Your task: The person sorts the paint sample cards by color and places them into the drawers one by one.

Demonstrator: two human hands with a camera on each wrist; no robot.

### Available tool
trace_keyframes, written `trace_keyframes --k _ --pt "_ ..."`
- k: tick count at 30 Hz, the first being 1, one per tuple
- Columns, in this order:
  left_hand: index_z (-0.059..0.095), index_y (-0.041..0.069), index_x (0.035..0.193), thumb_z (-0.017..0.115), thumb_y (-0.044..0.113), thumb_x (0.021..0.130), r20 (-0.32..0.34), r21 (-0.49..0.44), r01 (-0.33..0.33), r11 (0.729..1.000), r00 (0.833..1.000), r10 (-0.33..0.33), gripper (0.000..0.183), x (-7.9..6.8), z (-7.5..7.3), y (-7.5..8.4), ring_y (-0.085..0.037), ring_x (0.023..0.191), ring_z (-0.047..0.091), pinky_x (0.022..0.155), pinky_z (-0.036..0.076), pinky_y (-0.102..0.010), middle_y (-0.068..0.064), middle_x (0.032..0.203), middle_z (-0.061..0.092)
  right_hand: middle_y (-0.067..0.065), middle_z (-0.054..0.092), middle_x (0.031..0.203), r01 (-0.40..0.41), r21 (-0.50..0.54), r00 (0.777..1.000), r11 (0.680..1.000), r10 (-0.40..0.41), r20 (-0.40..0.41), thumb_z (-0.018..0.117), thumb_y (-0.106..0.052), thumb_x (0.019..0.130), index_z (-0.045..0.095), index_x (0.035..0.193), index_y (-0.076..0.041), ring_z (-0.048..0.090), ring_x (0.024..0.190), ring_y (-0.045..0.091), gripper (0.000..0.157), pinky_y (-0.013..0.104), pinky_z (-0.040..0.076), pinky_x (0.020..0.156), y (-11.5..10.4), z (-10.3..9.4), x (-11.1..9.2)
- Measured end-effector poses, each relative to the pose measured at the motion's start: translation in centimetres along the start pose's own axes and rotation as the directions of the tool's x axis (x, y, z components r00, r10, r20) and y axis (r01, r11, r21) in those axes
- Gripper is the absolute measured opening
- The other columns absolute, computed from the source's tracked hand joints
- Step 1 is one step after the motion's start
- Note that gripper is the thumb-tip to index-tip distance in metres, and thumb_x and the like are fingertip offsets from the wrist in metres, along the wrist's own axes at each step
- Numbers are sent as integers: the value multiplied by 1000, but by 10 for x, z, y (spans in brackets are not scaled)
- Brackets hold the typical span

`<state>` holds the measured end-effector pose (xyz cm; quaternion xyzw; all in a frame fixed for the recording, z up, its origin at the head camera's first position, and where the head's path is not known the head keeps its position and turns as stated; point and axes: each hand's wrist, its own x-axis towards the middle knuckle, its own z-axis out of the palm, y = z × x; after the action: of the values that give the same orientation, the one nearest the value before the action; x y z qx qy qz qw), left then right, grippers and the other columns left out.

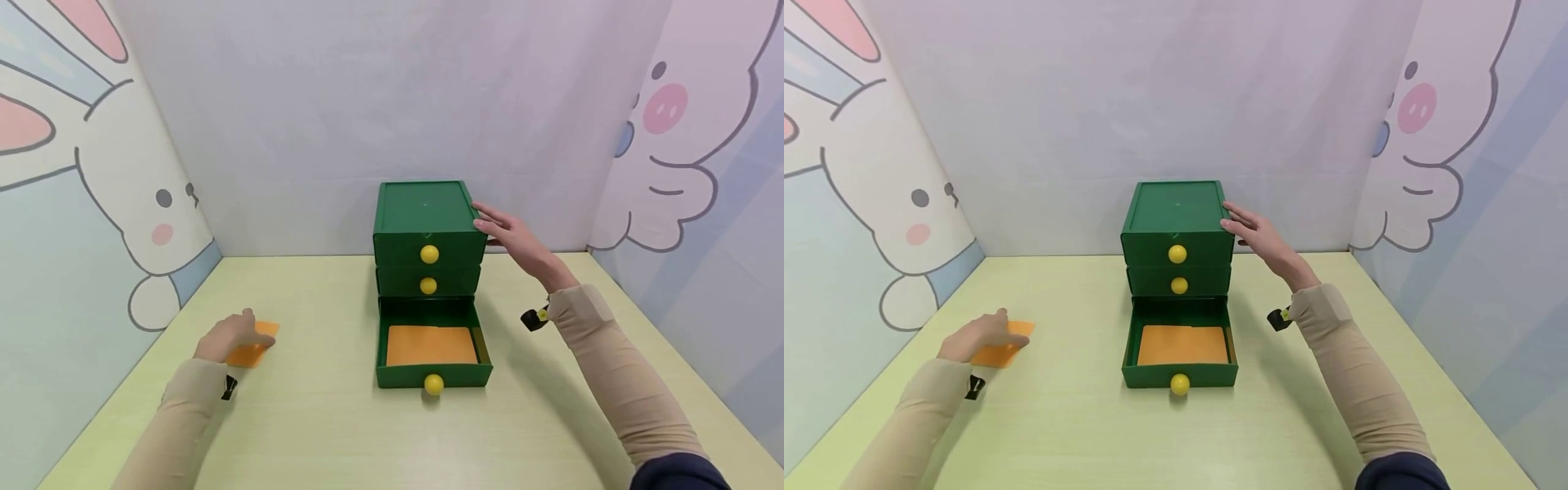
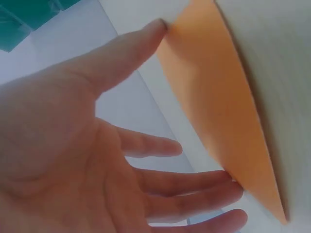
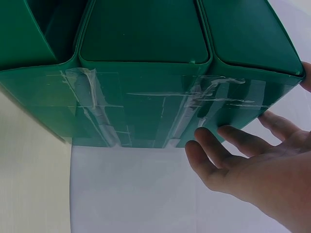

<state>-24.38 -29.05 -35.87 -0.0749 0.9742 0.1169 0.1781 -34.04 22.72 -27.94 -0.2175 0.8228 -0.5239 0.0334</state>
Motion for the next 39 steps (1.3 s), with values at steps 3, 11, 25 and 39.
trace_keyframes --k 3,11,25,39 --pt "20 -16 141 65 49 85 8 -2 0 1000 1000 0 98 1 -3 -1 -54 114 48 87 45 -64 -42 135 39 1 20 162 0 1 1000 1000 0 2 47 -48 99 25 154 -31 27 146 28 61 55 31 114 -1 0 0" --pt "0 -13 147 68 53 81 67 -5 55 998 996 -54 116 12 -11 -6 -62 126 31 95 38 -70 -45 143 23 1 20 162 -2 -4 1000 1000 2 6 47 -48 99 26 153 -31 27 146 28 61 55 32 114 -2 0 -1" --pt "7 -12 142 66 44 77 64 -29 60 998 996 -58 105 19 -9 -7 -50 105 46 82 48 -58 -44 124 39 0 20 162 -8 0 1000 1000 8 3 47 -48 99 26 153 -33 28 146 26 60 53 33 113 -1 0 0" --pt "29 3 147 88 23 66 105 52 -435 899 897 428 103 30 -5 -40 -66 128 17 92 30 -79 -40 150 12 0 20 162 -10 -9 1000 1000 10 1 47 -47 99 25 154 -31 26 147 27 61 54 32 114 1 0 4"
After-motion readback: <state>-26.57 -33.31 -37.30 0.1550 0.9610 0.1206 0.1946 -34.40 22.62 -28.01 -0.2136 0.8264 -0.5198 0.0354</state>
